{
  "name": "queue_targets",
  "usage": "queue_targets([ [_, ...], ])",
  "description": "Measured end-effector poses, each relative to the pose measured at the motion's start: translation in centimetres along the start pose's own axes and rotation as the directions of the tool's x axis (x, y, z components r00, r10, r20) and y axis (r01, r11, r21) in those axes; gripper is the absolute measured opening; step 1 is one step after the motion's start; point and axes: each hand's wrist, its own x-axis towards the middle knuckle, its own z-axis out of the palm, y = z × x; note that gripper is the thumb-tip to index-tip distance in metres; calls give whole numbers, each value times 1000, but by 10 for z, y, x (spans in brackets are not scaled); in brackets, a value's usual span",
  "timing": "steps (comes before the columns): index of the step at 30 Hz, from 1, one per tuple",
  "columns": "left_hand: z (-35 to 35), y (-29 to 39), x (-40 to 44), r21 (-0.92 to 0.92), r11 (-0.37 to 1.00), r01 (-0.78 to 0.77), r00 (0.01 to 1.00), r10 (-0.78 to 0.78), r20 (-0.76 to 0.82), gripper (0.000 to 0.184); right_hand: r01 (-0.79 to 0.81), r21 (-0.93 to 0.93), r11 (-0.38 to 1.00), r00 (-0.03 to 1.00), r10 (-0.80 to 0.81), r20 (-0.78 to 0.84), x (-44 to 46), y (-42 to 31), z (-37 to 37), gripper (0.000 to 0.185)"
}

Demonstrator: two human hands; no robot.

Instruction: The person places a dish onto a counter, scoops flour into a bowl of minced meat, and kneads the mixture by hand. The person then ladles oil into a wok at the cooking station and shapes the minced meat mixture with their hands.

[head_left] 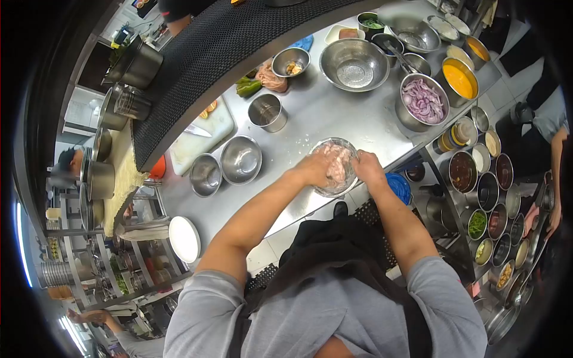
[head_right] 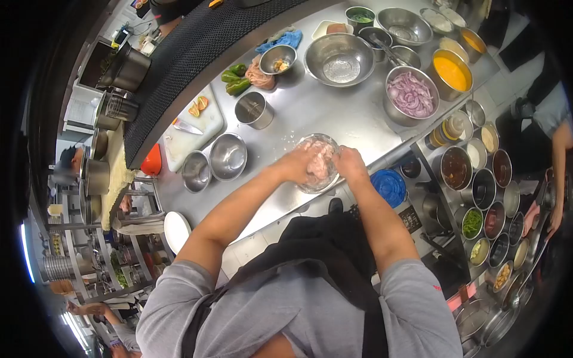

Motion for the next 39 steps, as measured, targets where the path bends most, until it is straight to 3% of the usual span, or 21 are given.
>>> queue_targets([
  [2,26,-3,15,-3,997,72,997,-72,-15,83,-139,32,990,988,136,67,0,-17,-7,35],
  [3,28,-1,18,-3,998,68,998,-68,-10,83,-145,34,989,988,143,65,2,-20,-6,35],
  [5,41,7,19,9,967,256,963,-254,-94,79,-97,-14,995,995,97,-29,1,-19,0,34],
  [6,46,8,18,-4,965,262,962,-261,-78,79,-88,8,996,995,88,-49,1,-18,3,32],
  [9,60,7,23,-58,963,263,950,-269,-159,61,-122,78,990,989,127,-71,-5,-13,10,28],
  [11,78,9,28,44,986,161,903,-129,-411,38,-123,102,987,988,132,-81,-9,5,22,26],
  [14,81,3,39,45,998,39,870,-12,-493,25,-72,189,979,987,97,-126,-8,21,29,24],
  [15,83,0,42,40,998,47,874,-22,-485,25,-18,253,967,987,59,-152,-10,22,30,23],
  [17,72,-4,53,16,995,96,950,-87,-298,28,12,257,966,981,39,-189,-6,32,41,23],
  [19,58,-2,57,64,997,37,914,-8,-406,30,-54,213,976,980,92,-175,-1,28,36,22],
  [21,41,6,61,40,968,246,969,-247,9,38,-74,162,984,977,105,-187,-4,24,25,24],
  [25,18,6,47,-22,973,229,973,-229,35,45,-116,102,988,985,128,-115,-19,29,11,31],
  [27,-23,22,35,-196,945,263,955,-225,193,70,-103,53,993,983,110,-144,-24,32,6,31],
  [28,-21,19,26,-207,944,256,967,-249,58,68,-165,90,982,976,176,-129,-27,29,2,31],
  [29,-27,23,18,-207,945,254,967,-248,54,68,-162,89,983,976,173,-132,-27,26,1,31],
  [31,-43,36,3,-297,947,121,989,-90,117,64,-222,298,928,963,256,-80,-28,19,1,30],
  [32,-32,36,-4,-293,948,120,990,-92,108,64,-212,297,931,966,246,-83,-26,20,5,30],
  [34,-7,38,-19,-262,960,-100,993,115,41,53,-134,229,964,969,176,-175,-20,19,18,30],
  [37,-12,43,-29,-380,922,-73,993,33,-112,46,-246,312,918,959,276,-56,-27,14,17,32],
  [38,-1,27,-26,-371,924,-89,967,-9,-255,48,-244,313,918,959,275,-61,-30,15,17,32],
  [39,-2,17,-24,-370,924,-92,966,-7,-259,48,-179,278,944,969,218,-116,-35,17,18,31],
])
